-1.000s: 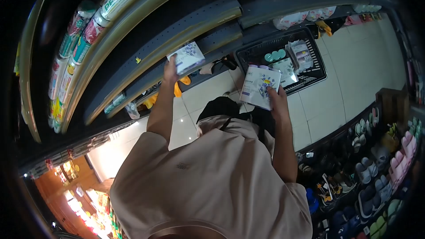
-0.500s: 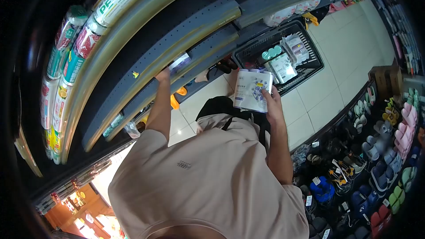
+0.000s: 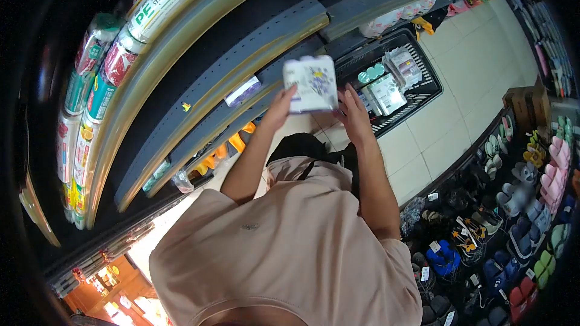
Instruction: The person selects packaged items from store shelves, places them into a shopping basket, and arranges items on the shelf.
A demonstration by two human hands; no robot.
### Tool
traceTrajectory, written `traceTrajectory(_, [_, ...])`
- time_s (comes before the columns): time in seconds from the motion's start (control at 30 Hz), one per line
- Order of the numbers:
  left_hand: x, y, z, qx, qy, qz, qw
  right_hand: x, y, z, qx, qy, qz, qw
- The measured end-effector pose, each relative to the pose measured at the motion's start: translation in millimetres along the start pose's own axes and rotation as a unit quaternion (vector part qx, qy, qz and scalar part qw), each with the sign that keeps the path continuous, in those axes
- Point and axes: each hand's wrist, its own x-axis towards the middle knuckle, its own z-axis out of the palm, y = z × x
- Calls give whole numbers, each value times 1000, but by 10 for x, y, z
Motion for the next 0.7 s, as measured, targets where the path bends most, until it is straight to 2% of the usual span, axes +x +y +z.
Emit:
traceTrajectory(0.07, [306, 228, -90, 17, 65, 23, 997, -105, -86, -55, -37, 24, 1, 999])
traceTrajectory(0.1, [568, 224, -257, 2, 55, 51, 997, -134, -88, -113, -12, 23, -10, 1000])
traceTrajectory(0.13, [646, 390, -280, 59, 112, 68, 990, -166, -81, -203, -12, 25, -5, 1000])
traceTrajectory(0.17, [665, 595, -292, 65, 155, 7, 986, -207, -73, -310, -12, 26, 1, 1000])
traceTrajectory(0.2, [1185, 301, -717, 47, 136, 37, 989, -261, -76, -387, -12, 28, 6, 1000])
traceTrajectory(0.3, [1324, 445, -908, 114, 208, 68, 969, -420, -34, -600, 11, 49, 8, 999])
traceTrajectory(0.5, [1340, 320, -761, 336, 352, 136, 863, -623, 39, -920, -12, 118, 25, 993])
traceTrajectory(0.7, [1365, 212, -619, 427, 431, 184, 773, -646, -26, -986, -25, 140, 33, 989])
